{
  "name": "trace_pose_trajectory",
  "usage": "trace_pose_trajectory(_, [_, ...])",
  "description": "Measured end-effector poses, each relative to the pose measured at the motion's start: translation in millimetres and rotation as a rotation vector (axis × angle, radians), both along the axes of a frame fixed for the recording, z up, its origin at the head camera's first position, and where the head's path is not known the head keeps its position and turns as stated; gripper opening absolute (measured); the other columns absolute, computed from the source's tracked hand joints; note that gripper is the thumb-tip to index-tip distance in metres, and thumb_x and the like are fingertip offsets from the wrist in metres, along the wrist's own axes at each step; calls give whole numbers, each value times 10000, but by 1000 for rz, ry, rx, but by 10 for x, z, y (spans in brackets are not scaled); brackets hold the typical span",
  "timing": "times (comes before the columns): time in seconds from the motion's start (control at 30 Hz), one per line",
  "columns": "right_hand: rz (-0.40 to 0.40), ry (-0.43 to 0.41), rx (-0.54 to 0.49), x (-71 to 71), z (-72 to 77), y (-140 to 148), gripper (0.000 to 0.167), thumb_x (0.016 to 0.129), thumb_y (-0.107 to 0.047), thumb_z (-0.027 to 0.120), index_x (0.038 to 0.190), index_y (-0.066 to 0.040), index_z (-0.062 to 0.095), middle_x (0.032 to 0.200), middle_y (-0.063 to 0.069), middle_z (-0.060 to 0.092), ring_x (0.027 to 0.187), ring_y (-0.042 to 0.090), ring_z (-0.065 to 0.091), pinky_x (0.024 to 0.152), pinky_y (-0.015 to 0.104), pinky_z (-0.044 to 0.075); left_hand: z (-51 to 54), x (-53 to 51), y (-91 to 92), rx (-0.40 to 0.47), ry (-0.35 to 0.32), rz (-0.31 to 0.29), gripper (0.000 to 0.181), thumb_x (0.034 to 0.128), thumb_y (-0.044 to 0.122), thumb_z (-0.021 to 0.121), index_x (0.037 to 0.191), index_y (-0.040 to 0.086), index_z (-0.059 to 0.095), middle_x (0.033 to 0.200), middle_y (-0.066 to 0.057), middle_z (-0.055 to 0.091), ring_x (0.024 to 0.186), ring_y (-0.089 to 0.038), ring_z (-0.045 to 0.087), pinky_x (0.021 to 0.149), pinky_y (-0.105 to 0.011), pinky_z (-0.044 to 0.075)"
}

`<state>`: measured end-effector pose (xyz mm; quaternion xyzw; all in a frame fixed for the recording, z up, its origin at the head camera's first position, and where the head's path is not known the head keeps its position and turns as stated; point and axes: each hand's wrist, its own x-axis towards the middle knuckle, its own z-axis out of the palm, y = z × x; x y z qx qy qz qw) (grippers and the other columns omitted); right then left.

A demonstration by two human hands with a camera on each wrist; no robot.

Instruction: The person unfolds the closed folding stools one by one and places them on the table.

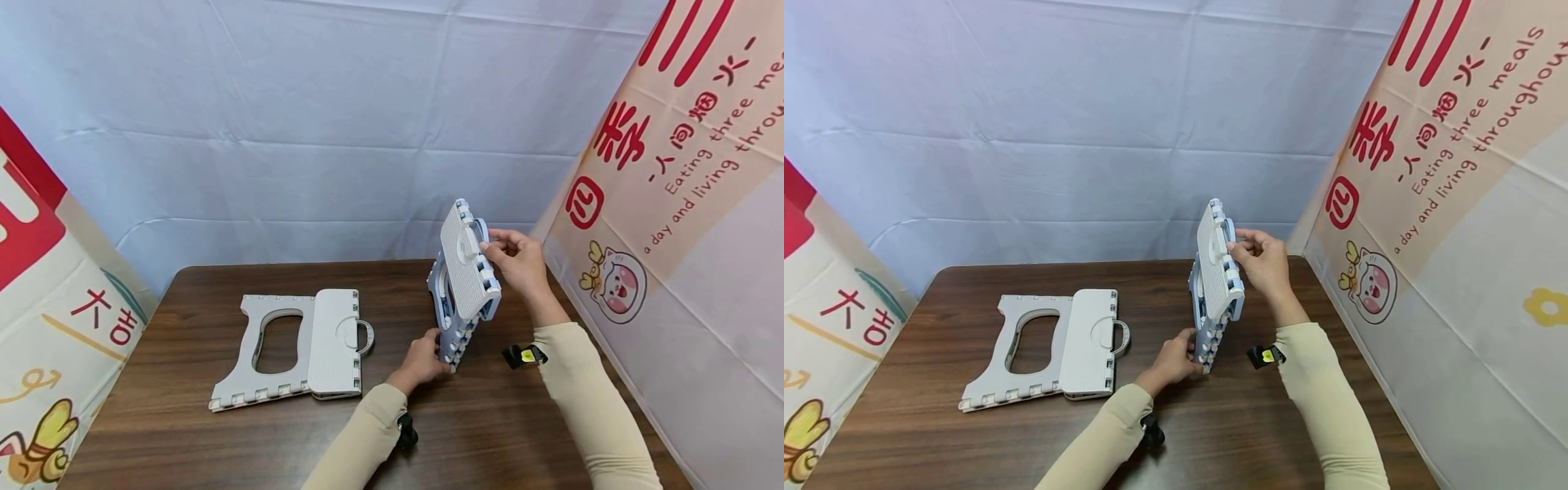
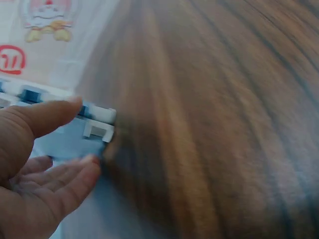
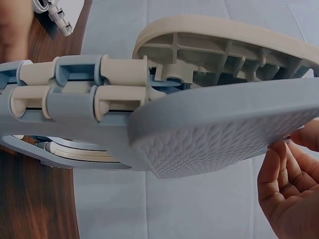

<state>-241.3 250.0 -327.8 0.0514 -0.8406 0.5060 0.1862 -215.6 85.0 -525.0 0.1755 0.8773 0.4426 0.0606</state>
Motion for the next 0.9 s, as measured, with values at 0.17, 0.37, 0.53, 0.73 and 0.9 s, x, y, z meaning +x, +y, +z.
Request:
trace_pose_trajectory(0.17, [-3,9,-7,-67,-98,65,337,876,-178,667,1151,14,634,847,77,627,690,102,530,552,191,425,176,-37,-65,20,48,-17,786,670,217,850,1324,11,466,1099,-157,595,922,-235,592,760,-300,477])
trace_pose_trajectory(0.37, [-14,4,-14,-67,-113,68,337,875,-185,669,1147,10,637,850,79,626,688,107,531,549,192,431,306,-89,-119,-26,82,-76,744,715,311,816,1334,71,482,1171,-107,565,1016,-232,543,844,-339,441])
trace_pose_trajectory(0.53, [-7,-5,-15,-11,-56,24,322,883,-140,653,1148,41,625,853,89,628,678,90,525,548,185,431,327,-124,-133,50,96,-150,682,737,270,798,1332,112,505,1251,-50,553,1063,-237,546,862,-309,439])
trace_pose_trajectory(0.73, [26,17,-10,146,121,-91,301,889,-58,620,1131,120,593,843,134,629,660,83,514,543,179,418,335,-142,-119,170,103,-165,573,792,267,754,1295,92,543,1231,-26,581,1085,-171,556,867,-271,450])
trace_pose_trajectory(0.9, [24,2,-14,109,82,-58,309,890,-74,627,1143,101,596,851,115,629,669,87,517,548,181,423,342,-154,-107,233,102,-158,511,801,221,748,1257,71,573,1125,-45,638,1024,-175,598,816,-268,480])
